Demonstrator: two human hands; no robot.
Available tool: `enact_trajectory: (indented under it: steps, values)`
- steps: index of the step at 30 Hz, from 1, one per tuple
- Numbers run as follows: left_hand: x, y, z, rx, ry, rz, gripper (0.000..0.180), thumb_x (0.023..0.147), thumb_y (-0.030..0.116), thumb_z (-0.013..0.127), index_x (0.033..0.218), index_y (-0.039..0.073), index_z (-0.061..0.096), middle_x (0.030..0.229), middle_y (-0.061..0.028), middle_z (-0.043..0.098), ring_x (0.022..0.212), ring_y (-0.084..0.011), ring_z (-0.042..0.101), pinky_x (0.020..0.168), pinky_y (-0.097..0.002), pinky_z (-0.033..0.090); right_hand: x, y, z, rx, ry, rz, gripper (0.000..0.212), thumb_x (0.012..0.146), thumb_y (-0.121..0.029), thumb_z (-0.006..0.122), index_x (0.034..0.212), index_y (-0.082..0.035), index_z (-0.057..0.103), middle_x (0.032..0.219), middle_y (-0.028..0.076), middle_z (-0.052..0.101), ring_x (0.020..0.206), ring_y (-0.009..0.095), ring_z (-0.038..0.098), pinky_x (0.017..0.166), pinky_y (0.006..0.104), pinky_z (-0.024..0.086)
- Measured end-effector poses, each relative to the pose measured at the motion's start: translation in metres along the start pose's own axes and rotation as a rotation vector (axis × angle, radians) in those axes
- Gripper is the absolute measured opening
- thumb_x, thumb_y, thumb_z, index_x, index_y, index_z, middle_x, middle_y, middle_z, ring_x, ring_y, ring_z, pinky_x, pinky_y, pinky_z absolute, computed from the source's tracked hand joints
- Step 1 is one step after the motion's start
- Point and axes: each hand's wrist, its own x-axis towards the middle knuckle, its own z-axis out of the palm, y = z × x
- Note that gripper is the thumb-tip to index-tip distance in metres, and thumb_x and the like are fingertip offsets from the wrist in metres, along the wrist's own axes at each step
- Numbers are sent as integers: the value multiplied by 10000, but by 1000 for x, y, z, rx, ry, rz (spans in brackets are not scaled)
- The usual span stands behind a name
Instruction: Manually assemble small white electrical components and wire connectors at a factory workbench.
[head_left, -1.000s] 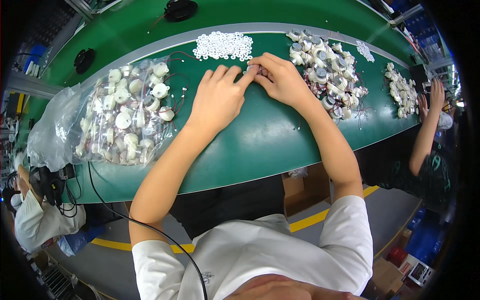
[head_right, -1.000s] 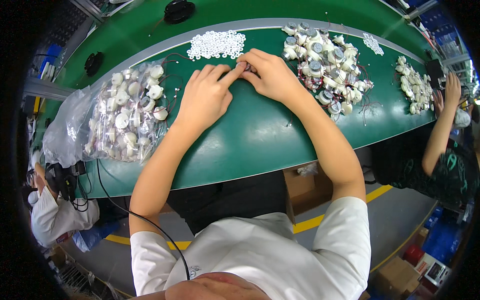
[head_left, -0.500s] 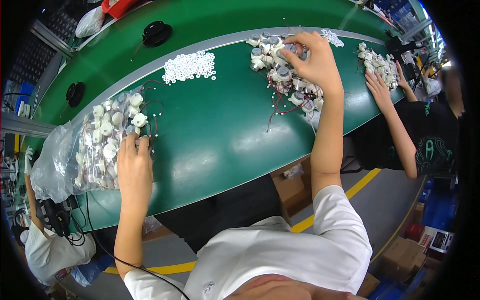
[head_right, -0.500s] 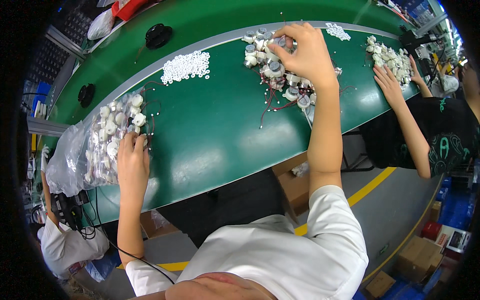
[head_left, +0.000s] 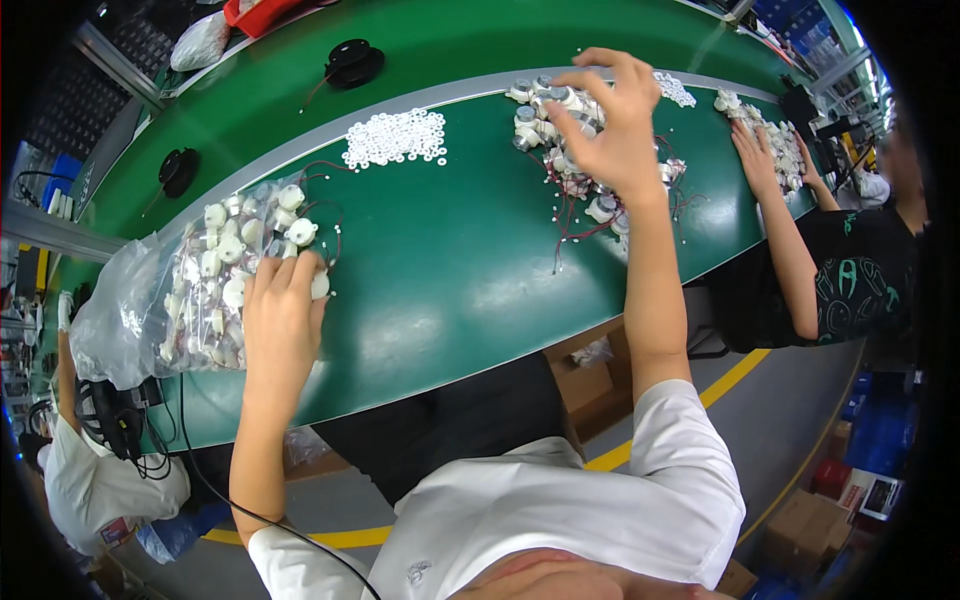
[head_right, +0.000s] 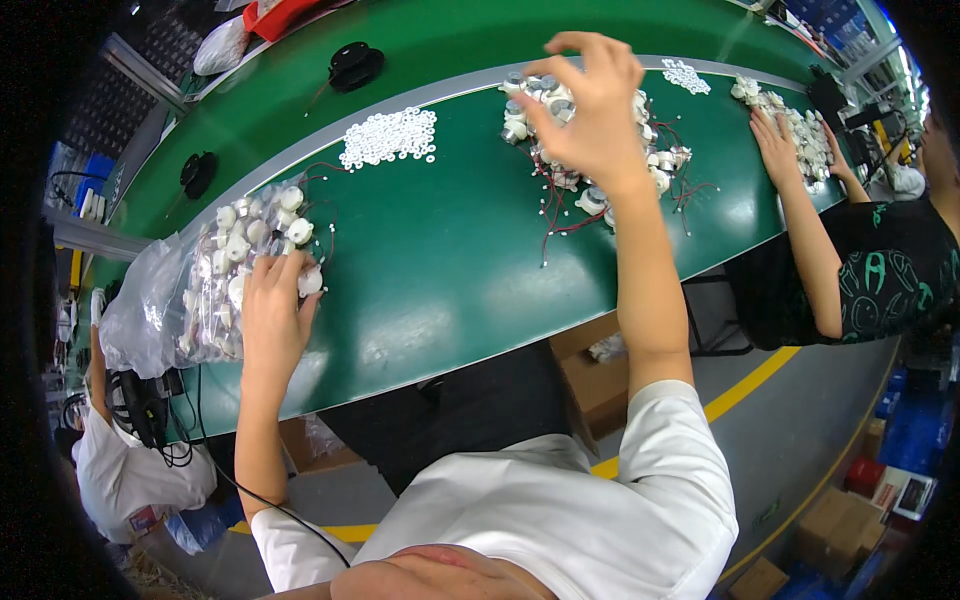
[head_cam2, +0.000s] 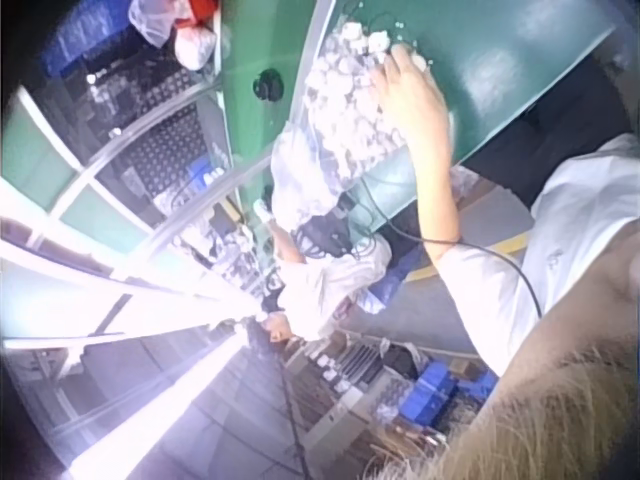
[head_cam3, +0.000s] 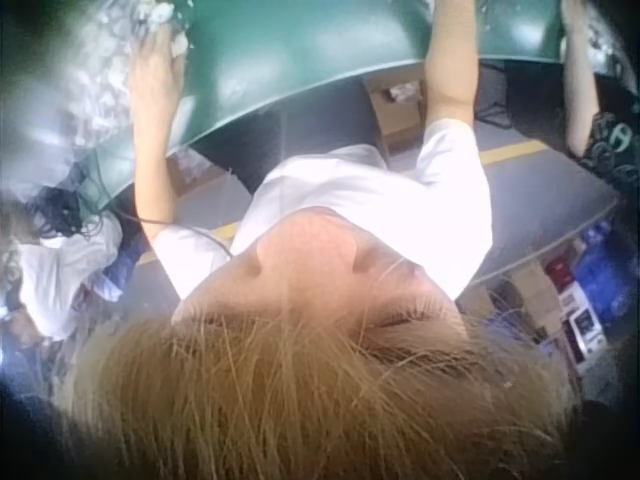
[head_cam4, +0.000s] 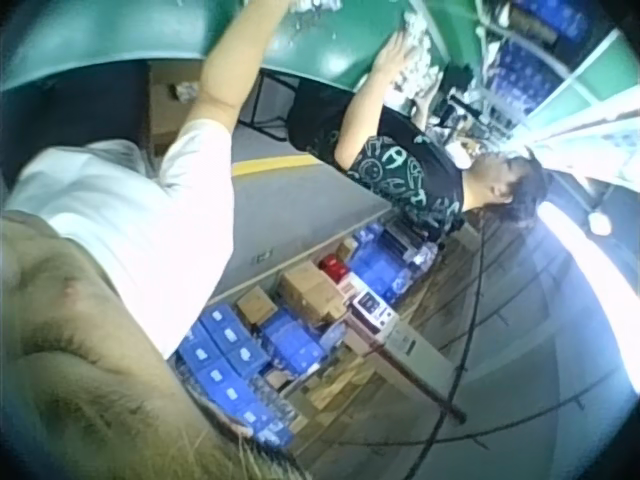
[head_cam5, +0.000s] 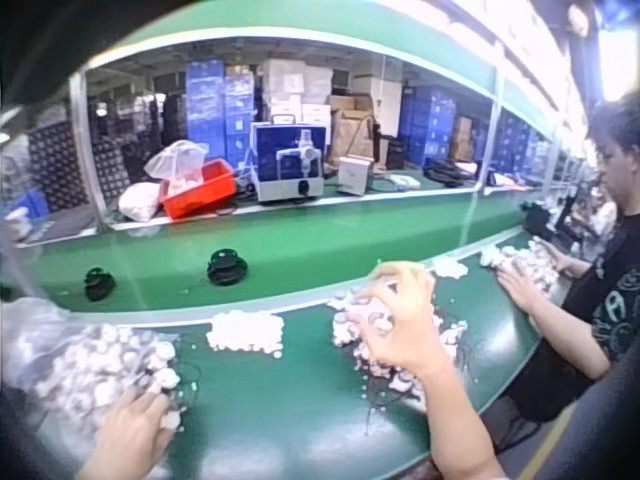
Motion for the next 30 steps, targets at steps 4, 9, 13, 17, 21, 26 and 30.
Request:
enact_trajectory:
  steps: [4,9,13,17,21,26,30]
  values:
    - [14,7,-7,-236,121,6,467,752,-27,847,1165,24,636,1088,-135,704,1024,-339,647,903,-430,508,-11,-57,29,478,-122,-123,423,807,-220,861,1203,-127,744,1317,133,628,1249,344,571,1085,458,438]
    - [34,32,4,-571,229,-97,483,800,25,898,1178,29,598,1105,-69,746,1052,-159,693,926,-344,547,-38,-110,66,869,-211,-149,720,795,-266,924,1406,-62,603,1277,154,641,1112,316,657,976,419,551]
    - [53,35,30,-984,255,-186,479,856,-9,854,1209,25,531,1095,-110,749,1071,-174,713,948,-343,563,-42,-112,72,859,-206,-48,730,771,-235,942,1389,-40,605,1205,146,668,1005,298,704,873,390,596]
    - [68,80,43,-1324,217,-134,493,892,-46,818,1229,31,465,1111,-162,729,1017,-199,741,891,-311,587,-49,-110,77,747,-37,8,637,759,-149,924,1305,-23,621,1108,159,714,913,313,740,788,395,615]
    - [90,86,70,-1533,191,-216,483,911,-32,815,1231,9,456,1138,-172,712,997,-173,739,857,-287,593,-40,-96,78,754,97,199,553,775,-73,896,1254,-6,628,988,135,710,793,243,748,674,360,616]
    - [115,58,92,-1426,96,-200,396,973,93,785,1253,5,520,1071,-157,746,941,-163,736,829,-303,593,-37,-64,71,633,-165,59,474,835,-106,889,1233,-18,649,1042,134,719,768,246,751,669,336,620]
    - [115,38,110,-769,275,-26,432,935,56,780,1308,43,563,1124,-131,768,940,-205,746,844,-340,591,-23,-56,61,606,-411,316,414,889,-263,871,1170,-3,714,796,106,694,621,196,656,586,325,528]
